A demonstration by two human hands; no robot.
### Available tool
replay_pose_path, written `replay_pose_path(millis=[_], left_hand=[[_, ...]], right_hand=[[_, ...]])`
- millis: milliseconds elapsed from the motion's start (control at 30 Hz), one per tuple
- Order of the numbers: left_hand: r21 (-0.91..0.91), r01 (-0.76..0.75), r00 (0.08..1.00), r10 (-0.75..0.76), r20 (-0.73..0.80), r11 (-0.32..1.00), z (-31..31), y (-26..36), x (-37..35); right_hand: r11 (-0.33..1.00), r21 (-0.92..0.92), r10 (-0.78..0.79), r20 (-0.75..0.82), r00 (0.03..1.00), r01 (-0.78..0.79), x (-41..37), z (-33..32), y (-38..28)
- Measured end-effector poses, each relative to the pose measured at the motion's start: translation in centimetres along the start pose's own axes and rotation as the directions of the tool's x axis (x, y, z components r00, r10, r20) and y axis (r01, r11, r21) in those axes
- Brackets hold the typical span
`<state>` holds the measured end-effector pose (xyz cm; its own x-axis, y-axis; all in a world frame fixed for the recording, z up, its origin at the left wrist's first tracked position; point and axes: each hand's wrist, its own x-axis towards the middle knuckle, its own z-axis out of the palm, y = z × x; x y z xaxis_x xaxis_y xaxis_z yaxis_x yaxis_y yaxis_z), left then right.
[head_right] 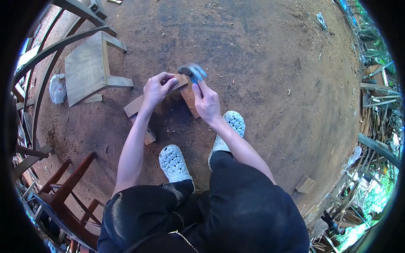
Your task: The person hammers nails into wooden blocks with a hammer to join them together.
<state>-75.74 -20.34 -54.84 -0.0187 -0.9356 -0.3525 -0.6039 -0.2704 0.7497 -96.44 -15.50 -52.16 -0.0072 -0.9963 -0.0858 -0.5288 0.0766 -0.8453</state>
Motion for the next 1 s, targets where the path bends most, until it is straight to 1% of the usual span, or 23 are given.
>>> replay_pose_path(millis=[33, 100, 167, 233, 267, 333, 367, 433, 467, 500, 567, 600, 633, 733, 767, 833, 867, 900, 933, 1000], left_hand=[[-0.004, 0.003, 1.0, -0.003, -0.004, 1.0, -0.1, 0.2, -0.1], [0.006, 0.007, 1.0, -0.007, 0.003, 1.0, -0.2, 0.4, -0.2], [0.005, 0.006, 1.0, -0.006, -0.001, 1.0, -0.2, 0.3, -0.1], [0.006, 0.004, 1.0, -0.004, -0.001, 1.0, 0.0, 0.1, -0.2], [0.007, -0.012, 1.0, 0.012, -0.003, 1.0, 0.0, 0.0, -0.1], [0.009, -0.026, 1.0, 0.026, -0.005, 1.0, -0.2, 0.0, -0.2], [0.014, -0.019, 1.0, 0.019, -0.005, 1.0, -0.2, 0.1, -0.2], [0.014, -0.016, 1.0, 0.016, -0.002, 1.0, -0.1, 0.3, -0.3], [-0.002, -0.013, 1.0, 0.013, 0.006, 1.0, -0.2, 0.4, -0.3], [-0.019, -0.011, 1.0, 0.011, 0.011, 1.0, -0.2, 0.3, -0.3], [-0.018, -0.036, 0.999, 0.036, 0.001, 0.999, -0.1, 0.2, -0.2], [-0.014, -0.05, 0.999, 0.05, -0.007, 0.999, 0.0, 0.0, -0.2], [-0.011, -0.046, 0.999, 0.046, -0.007, 0.999, -0.2, 0.1, -0.3], [0.002, -0.021, 1.0, 0.021, -0.002, 1.0, -0.1, 0.3, -0.3], [0.007, -0.022, 1.0, 0.022, -0.003, 1.0, -0.1, 0.4, -0.3], [0.015, -0.026, 1.0, 0.026, -0.008, 1.0, -0.3, 0.4, -0.3], [0.009, -0.027, 1.0, 0.027, -0.006, 1.0, -0.2, 0.3, -0.4], [0.0, -0.031, 1.0, 0.031, -0.006, 1.0, -0.1, 0.3, -0.3], [-0.001, -0.035, 0.999, 0.035, -0.011, 0.999, 0.0, 0.3, -0.2], [-0.021, -0.059, 0.998, 0.058, -0.033, 0.998, 0.1, 0.1, -0.4]], right_hand=[[1.0, -0.002, -0.003, 0.005, 1.0, 0.003, -0.3, -0.5, 0.2], [0.961, -0.078, -0.264, 0.025, 0.964, 0.265, -0.8, -1.3, 0.3], [0.951, -0.1, -0.287, 0.055, 0.956, 0.291, -1.4, -1.8, -0.1], [0.927, -0.144, -0.346, 0.018, 0.938, 0.345, -1.5, -2.1, -0.9], [0.927, -0.143, -0.349, 0.021, 0.937, 0.348, -1.3, -2.2, -1.4], [0.883, -0.068, -0.469, -0.112, 0.876, 0.465, -1.1, -2.1, -2.5], [0.884, -0.069, -0.468, -0.113, 0.876, 0.463, -1.1, -2.1, -2.4], [0.879, -0.143, -0.466, -0.056, 0.883, 0.455, -1.4, -2.1, -1.7], [0.857, -0.204, -0.492, -0.054, 0.869, 0.472, -0.9, -1.4, -0.9], [0.854, -0.208, -0.496, -0.054, 0.867, 0.476, -0.8, -1.4, -0.8], [0.898, -0.3, -0.302, 0.114, 0.947, 0.322, -0.4, -1.5, -0.4], [0.909, -0.252, -0.319, 0.09, 0.943, 0.332, -0.2, -1.9, -0.9], [0.911, -0.248, -0.317, 0.092, 0.944, 0.33, -0.3, -2.2, -2.1], [0.919, -0.068, -0.393, -0.102, 0.914, 0.388, -0.4, -3.0, -3.8], [0.92, -0.069, -0.392, -0.103, 0.914, 0.386, -0.5, -2.9, -3.6], [0.864, -0.083, -0.503, -0.204, 0.84, 0.497, -0.4, -2.3, -2.8], [0.864, -0.084, -0.502, -0.206, 0.84, 0.496, -0.5, -1.9, -1.8], [0.9, -0.173, -0.418, -0.074, 0.906, 0.401, -0.4, -1.4, -1.2], [0.91, -0.272, -0.311, 0.05, 0.949, 0.313, -0.1, -1.2, -0.5], [0.912, -0.256, -0.327, 0.019, 0.945, 0.321, 0.0, -1.7, 0.1]])
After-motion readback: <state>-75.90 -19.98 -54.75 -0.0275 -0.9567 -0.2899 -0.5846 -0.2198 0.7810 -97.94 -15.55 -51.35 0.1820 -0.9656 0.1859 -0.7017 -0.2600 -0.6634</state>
